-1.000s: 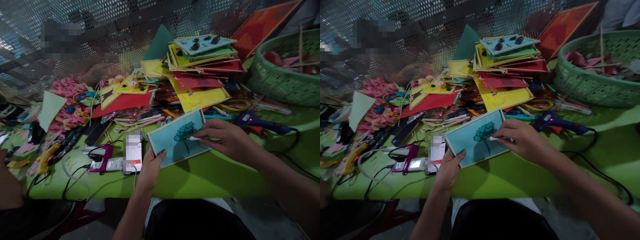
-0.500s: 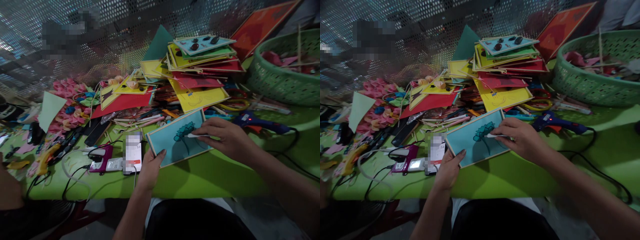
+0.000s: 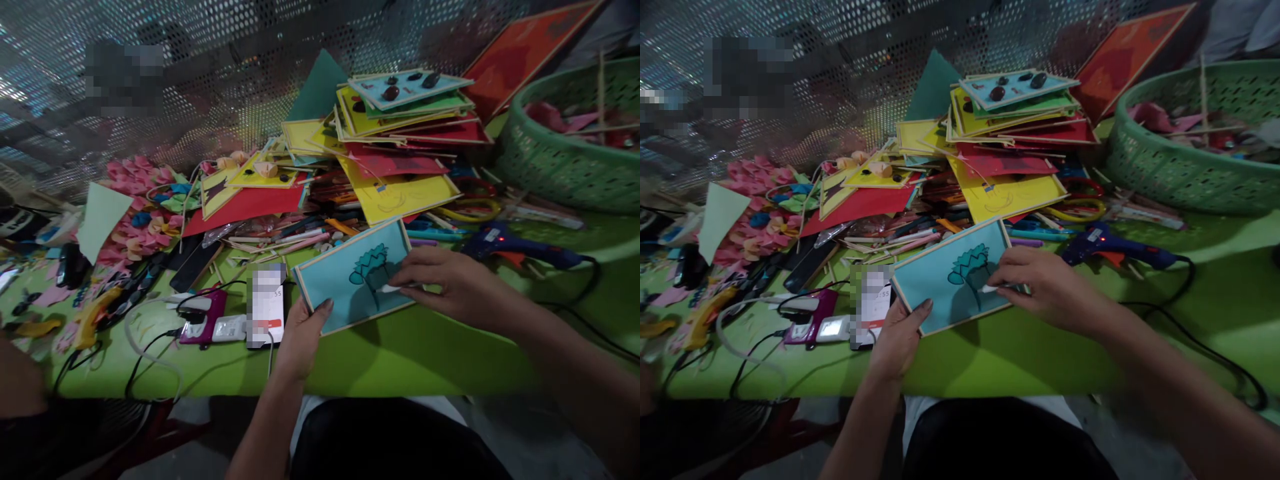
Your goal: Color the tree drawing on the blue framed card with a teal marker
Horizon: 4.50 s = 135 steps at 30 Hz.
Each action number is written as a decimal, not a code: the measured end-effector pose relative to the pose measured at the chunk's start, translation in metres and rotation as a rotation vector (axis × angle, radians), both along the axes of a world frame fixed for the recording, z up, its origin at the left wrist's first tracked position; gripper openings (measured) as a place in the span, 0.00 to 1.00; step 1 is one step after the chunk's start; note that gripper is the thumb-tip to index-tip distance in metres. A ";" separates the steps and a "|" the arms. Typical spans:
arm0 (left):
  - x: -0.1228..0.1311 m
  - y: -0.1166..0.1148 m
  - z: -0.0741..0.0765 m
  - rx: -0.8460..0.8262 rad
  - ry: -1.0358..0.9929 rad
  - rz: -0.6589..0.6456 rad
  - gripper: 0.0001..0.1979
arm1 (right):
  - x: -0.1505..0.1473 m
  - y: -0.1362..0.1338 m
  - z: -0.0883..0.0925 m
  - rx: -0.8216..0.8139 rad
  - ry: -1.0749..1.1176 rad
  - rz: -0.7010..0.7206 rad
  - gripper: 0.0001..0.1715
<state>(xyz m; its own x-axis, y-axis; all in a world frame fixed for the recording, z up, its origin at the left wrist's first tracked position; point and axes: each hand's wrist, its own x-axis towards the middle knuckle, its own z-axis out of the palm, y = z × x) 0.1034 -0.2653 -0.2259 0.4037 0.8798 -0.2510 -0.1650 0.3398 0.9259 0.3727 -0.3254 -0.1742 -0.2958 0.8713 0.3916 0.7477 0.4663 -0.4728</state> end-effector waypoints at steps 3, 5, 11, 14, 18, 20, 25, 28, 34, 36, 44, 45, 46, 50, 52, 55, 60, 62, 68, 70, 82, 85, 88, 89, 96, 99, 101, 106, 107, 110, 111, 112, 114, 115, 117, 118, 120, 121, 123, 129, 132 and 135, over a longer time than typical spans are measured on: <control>-0.001 0.000 -0.002 0.005 -0.003 -0.003 0.23 | 0.000 0.000 -0.001 -0.009 0.018 -0.030 0.11; -0.001 0.000 -0.002 0.007 -0.012 -0.003 0.22 | 0.001 -0.001 -0.001 0.009 0.038 -0.064 0.11; 0.001 0.000 0.003 -0.010 -0.013 0.001 0.23 | 0.001 -0.001 -0.001 -0.020 -0.016 -0.018 0.10; 0.001 -0.001 0.004 -0.007 -0.013 0.003 0.23 | 0.002 0.000 -0.001 0.010 0.002 -0.044 0.11; -0.001 0.000 0.001 0.004 -0.006 0.004 0.23 | 0.002 0.000 -0.003 0.018 0.017 -0.055 0.10; -0.001 0.000 0.000 0.005 -0.006 -0.003 0.23 | 0.003 0.000 -0.005 -0.010 -0.002 -0.023 0.10; 0.000 -0.001 0.000 0.001 -0.018 0.005 0.24 | 0.004 0.000 -0.007 0.005 0.010 -0.020 0.11; 0.002 0.000 0.001 -0.004 -0.015 0.009 0.24 | 0.005 0.001 -0.007 0.019 0.002 -0.026 0.11; 0.000 0.000 -0.002 0.006 0.002 -0.001 0.24 | 0.006 -0.004 -0.006 -0.078 0.002 0.053 0.12; -0.001 0.000 -0.002 0.011 0.003 0.005 0.24 | 0.006 -0.005 -0.007 -0.075 0.016 0.039 0.11; -0.001 0.000 -0.003 0.020 -0.011 -0.003 0.23 | 0.005 -0.008 -0.011 -0.186 -0.002 0.091 0.11; -0.001 0.000 -0.003 0.018 -0.009 0.000 0.23 | 0.005 -0.008 -0.012 -0.188 -0.002 0.100 0.12; -0.001 0.000 -0.003 0.016 -0.007 0.002 0.23 | 0.005 -0.008 -0.012 -0.186 -0.001 0.102 0.12; -0.001 0.000 -0.001 0.010 0.016 0.009 0.24 | 0.006 -0.009 -0.011 -0.184 -0.010 0.084 0.13; 0.000 0.000 -0.001 0.010 0.014 0.006 0.25 | 0.006 -0.009 -0.010 -0.193 -0.017 0.080 0.14; 0.000 0.000 -0.002 0.003 -0.020 -0.002 0.27 | 0.005 -0.009 -0.010 -0.206 -0.021 0.102 0.13; 0.000 0.000 -0.002 -0.005 -0.016 0.003 0.30 | 0.006 -0.009 -0.011 -0.167 -0.007 0.091 0.12; -0.001 0.000 -0.002 -0.002 0.005 0.008 0.31 | 0.006 -0.009 -0.011 -0.154 0.000 0.075 0.12; -0.001 0.000 -0.003 0.013 -0.017 -0.003 0.29 | 0.004 -0.009 -0.013 -0.143 0.025 0.094 0.12; -0.001 0.000 -0.003 0.010 -0.015 0.001 0.28 | 0.004 -0.009 -0.012 -0.148 0.022 0.077 0.12; -0.001 0.000 0.000 0.013 0.025 -0.001 0.26 | 0.007 -0.006 -0.008 -0.139 -0.002 0.030 0.13; 0.000 0.000 0.001 0.011 0.000 0.005 0.26 | 0.006 -0.005 -0.008 -0.080 0.020 -0.016 0.12; 0.000 0.000 0.000 0.004 -0.006 0.007 0.25 | 0.006 -0.006 -0.008 -0.092 0.020 -0.014 0.12; 0.000 0.000 -0.001 0.002 -0.002 0.007 0.25 | 0.006 -0.007 -0.008 -0.112 0.012 0.002 0.12; -0.001 0.000 -0.002 0.007 0.007 0.005 0.25 | 0.007 -0.008 -0.009 -0.151 0.007 0.018 0.13; 0.000 0.000 -0.001 0.008 0.003 0.012 0.25 | 0.007 -0.008 -0.010 -0.187 0.007 0.045 0.13; 0.000 0.000 -0.001 0.009 0.005 0.011 0.25 | 0.007 -0.008 -0.011 -0.206 0.020 0.058 0.12; -0.001 0.000 -0.001 0.018 0.005 0.004 0.26 | 0.007 -0.007 -0.011 -0.164 0.041 0.017 0.12; -0.001 0.000 -0.001 0.017 0.003 0.005 0.26 | 0.007 -0.007 -0.012 -0.170 0.031 0.037 0.12; -0.001 0.000 -0.002 0.014 0.020 0.007 0.26 | 0.006 -0.007 -0.011 -0.184 0.029 0.058 0.12; -0.001 0.000 -0.002 0.015 0.024 0.009 0.26 | 0.006 -0.007 -0.011 -0.177 0.039 0.045 0.12; -0.001 0.000 -0.002 0.015 0.023 0.010 0.26 | 0.005 -0.007 -0.011 -0.173 0.048 0.032 0.12; -0.001 0.000 -0.003 0.012 0.006 0.013 0.28 | 0.004 -0.007 -0.010 -0.185 0.051 0.028 0.12; -0.001 0.000 -0.002 0.009 -0.003 0.013 0.29 | 0.004 -0.007 -0.010 -0.196 0.046 0.038 0.12; 0.000 0.000 -0.002 0.005 -0.007 0.015 0.31 | 0.004 -0.007 -0.010 -0.197 0.038 0.043 0.12; 0.000 0.000 -0.002 0.006 -0.006 0.017 0.31 | 0.004 -0.007 -0.010 -0.182 0.038 0.031 0.12; 0.000 0.000 -0.002 0.008 -0.001 0.014 0.30 | 0.004 -0.007 -0.010 -0.146 0.039 0.003 0.12; 0.000 0.000 -0.002 0.008 -0.001 0.014 0.30 | 0.004 -0.007 -0.010 -0.139 0.039 0.001 0.12; 0.000 0.000 -0.002 0.007 -0.002 0.009 0.29 | 0.004 -0.006 -0.010 -0.148 0.032 0.022 0.12; 0.000 0.000 0.000 0.024 0.000 0.003 0.24 | 0.004 -0.005 -0.010 -0.096 0.046 -0.007 0.12; 0.000 0.000 0.000 0.026 0.007 -0.001 0.23 | 0.004 -0.005 -0.008 -0.127 0.012 0.026 0.12; -0.001 0.000 -0.002 0.024 0.011 0.000 0.23 | 0.003 -0.006 -0.008 -0.097 0.021 0.000 0.13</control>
<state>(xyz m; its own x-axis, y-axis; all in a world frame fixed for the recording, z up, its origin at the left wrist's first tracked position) 0.1028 -0.2655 -0.2280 0.4009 0.8858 -0.2339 -0.1549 0.3172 0.9356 0.3761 -0.3314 -0.1818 -0.2888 0.9053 0.3114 0.7370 0.4178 -0.5313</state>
